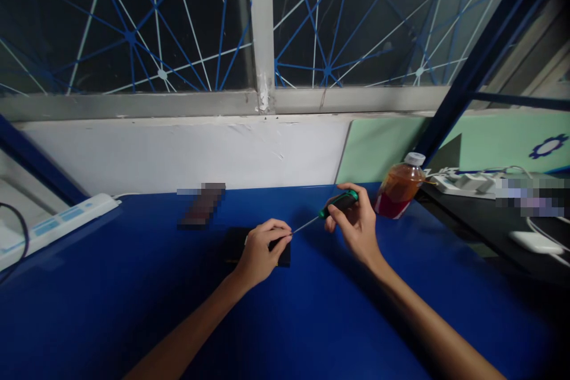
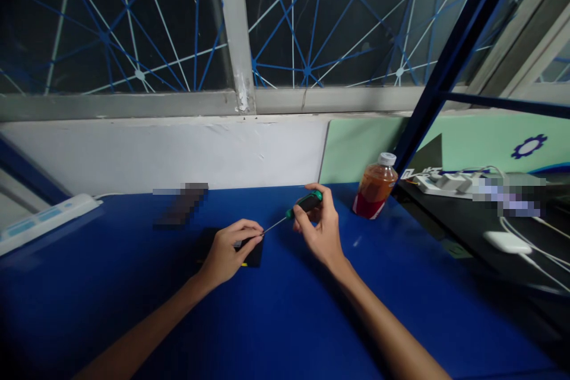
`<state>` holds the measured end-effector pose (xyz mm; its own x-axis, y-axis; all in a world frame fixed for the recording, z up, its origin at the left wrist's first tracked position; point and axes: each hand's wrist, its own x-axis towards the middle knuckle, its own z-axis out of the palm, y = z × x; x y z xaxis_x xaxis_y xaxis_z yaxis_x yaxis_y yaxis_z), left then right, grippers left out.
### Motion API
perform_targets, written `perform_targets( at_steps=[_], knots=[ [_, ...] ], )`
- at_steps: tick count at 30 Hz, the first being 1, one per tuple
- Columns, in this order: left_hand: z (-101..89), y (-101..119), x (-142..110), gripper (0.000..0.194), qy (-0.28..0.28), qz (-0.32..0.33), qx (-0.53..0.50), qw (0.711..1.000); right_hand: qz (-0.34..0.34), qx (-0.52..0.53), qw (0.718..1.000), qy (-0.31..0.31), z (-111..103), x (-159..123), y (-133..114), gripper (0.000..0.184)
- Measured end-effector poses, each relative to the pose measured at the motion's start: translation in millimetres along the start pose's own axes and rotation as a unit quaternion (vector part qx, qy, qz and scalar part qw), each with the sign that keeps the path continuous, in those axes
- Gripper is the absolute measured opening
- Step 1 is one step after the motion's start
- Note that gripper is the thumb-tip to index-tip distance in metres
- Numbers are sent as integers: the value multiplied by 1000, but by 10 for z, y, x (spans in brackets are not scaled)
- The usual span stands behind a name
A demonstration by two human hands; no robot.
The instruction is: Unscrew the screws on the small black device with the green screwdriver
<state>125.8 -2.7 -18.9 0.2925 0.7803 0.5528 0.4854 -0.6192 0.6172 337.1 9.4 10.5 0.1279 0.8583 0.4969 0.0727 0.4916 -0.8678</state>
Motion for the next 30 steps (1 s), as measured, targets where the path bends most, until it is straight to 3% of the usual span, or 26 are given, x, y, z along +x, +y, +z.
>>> perform_targets(
  at_steps=[30],
  knots=[
    [-22,-21,-21,20,-63,13,50,997,26,41,999,7,-31,49,-18,34]
  ],
)
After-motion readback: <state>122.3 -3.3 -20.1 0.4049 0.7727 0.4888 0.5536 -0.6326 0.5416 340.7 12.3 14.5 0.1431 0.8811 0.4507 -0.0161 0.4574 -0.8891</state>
